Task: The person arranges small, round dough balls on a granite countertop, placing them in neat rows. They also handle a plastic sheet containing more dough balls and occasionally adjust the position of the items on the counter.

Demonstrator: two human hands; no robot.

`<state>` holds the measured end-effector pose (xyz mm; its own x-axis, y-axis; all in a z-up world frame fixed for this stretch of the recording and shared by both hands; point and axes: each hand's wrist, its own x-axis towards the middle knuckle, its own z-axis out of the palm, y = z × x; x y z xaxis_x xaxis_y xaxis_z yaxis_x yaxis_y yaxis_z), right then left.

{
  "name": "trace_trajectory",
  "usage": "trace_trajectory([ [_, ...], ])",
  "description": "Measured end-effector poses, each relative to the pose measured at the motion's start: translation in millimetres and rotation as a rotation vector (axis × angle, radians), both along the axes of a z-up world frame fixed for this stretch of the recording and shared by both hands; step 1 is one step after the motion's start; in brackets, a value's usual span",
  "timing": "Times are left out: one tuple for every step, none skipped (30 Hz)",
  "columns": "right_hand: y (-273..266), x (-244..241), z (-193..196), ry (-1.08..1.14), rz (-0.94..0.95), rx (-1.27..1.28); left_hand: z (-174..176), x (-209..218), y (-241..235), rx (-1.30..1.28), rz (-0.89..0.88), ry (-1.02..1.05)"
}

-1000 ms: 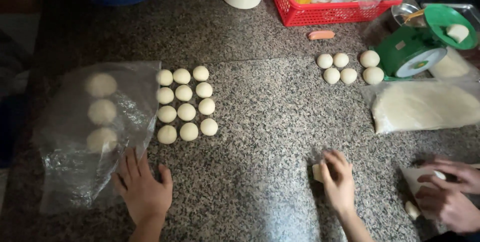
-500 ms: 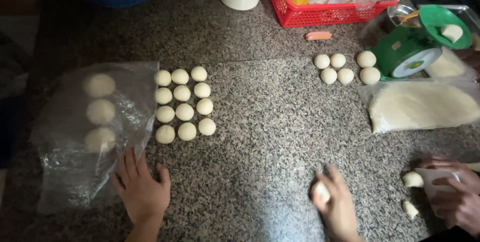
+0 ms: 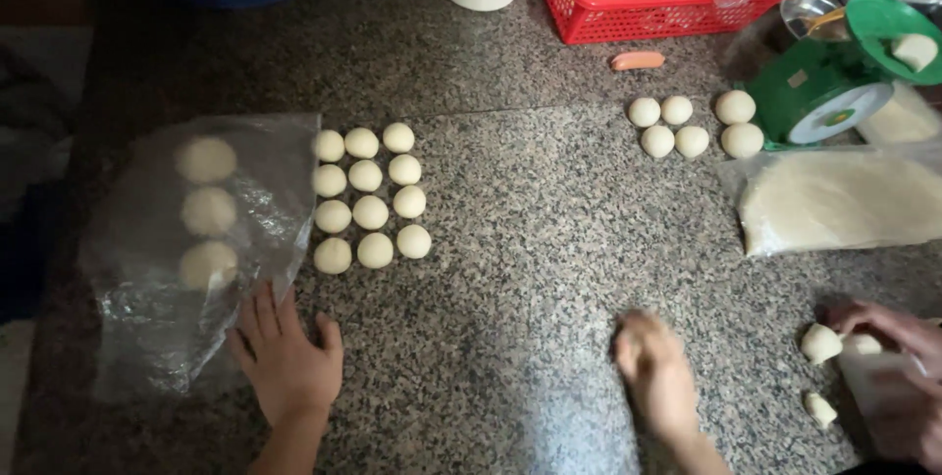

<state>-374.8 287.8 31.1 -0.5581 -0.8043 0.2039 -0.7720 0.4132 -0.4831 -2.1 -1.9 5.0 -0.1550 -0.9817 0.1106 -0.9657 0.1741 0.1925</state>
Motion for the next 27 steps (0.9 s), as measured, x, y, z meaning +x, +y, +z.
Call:
trace_trajectory([
  [-19, -10, -5, -0.002, 0.001, 0.000, 1, 1, 0, 0.000, 0.001, -0.002],
  [-37, -22, -9, -0.016, -0.190, 0.017, 1, 1, 2, -0.035, -0.004, -0.011],
  [-56, -33, -13, -0.029, -0.381, 0.034, 0, 1, 3, -0.069, -0.008, -0.020],
  [-73, -28, -10, -0.030, -0.374, 0.032, 0, 0, 0, -0.071, -0.001, -0.021],
  [-91, -22, -6, 0.006, -0.334, -0.044, -1, -2, -2, -0.022, 0.010, -0.037],
  [-106, -13, -3, 0.036, -0.294, -0.115, -2, 1, -2, 0.032, 0.021, -0.059],
  [-91, 5, -8, 0.029, -0.287, -0.110, -1, 4, 1, 0.035, 0.028, -0.066],
  [-77, 19, -10, 0.017, -0.165, -0.114, 0, 2, 2, 0.006, 0.008, -0.042],
  [-63, 34, -11, 0.005, -0.043, -0.117, 2, 1, 2, -0.024, -0.012, -0.018],
  [-36, 32, -24, 0.002, -0.036, -0.124, 4, 0, 3, -0.030, -0.005, -0.020],
  [-9, 31, -37, -0.028, -0.056, -0.120, 5, -2, 3, -0.109, -0.011, -0.039],
  [20, 32, -52, -0.065, -0.075, -0.113, 7, 0, 6, -0.184, -0.017, -0.066],
  [23, 16, -48, -0.075, -0.068, -0.116, 7, 2, 6, -0.188, -0.011, -0.075],
  [24, -1, -45, 0.017, -0.039, -0.122, 6, 1, 4, -0.154, -0.019, -0.046],
  [26, -19, -42, 0.109, -0.011, -0.127, 5, 1, 3, -0.120, -0.026, -0.017],
  [-2, -26, -33, 0.105, -0.006, -0.134, 4, 2, 2, -0.126, -0.021, -0.021],
  [-28, -33, -24, 0.009, -0.213, 0.014, 3, 2, 1, -0.116, -0.020, -0.024],
  [-53, -41, -14, -0.086, -0.423, 0.166, 1, 1, 2, -0.100, -0.021, -0.026],
  [-73, -32, -13, -0.089, -0.420, 0.165, 0, 3, 1, -0.102, -0.018, -0.029],
  [-91, -25, -11, -0.021, -0.353, 0.095, -2, 3, 2, -0.105, -0.024, -0.017],
  [-109, -17, -9, 0.046, -0.287, 0.025, -4, 4, 3, -0.108, -0.030, -0.005],
  [-101, 3, -6, 0.048, -0.286, 0.024, -3, 3, 2, -0.109, -0.028, -0.003],
  [-93, 22, -3, 0.008, -0.142, -0.036, -3, 2, 1, -0.084, -0.024, 0.008],
  [-86, 43, -1, -0.034, 0.006, -0.098, -3, 3, 0, -0.058, -0.015, 0.018],
  [-61, 43, -9, -0.033, 0.012, -0.098, -6, 1, 0, -0.059, -0.009, 0.018],
  [-36, 45, -20, -0.068, 0.052, -0.090, -8, 1, -1, -0.038, 0.002, -0.015],
  [-11, 46, -31, -0.103, 0.092, -0.081, -10, 2, -1, -0.018, 0.014, -0.048],
])
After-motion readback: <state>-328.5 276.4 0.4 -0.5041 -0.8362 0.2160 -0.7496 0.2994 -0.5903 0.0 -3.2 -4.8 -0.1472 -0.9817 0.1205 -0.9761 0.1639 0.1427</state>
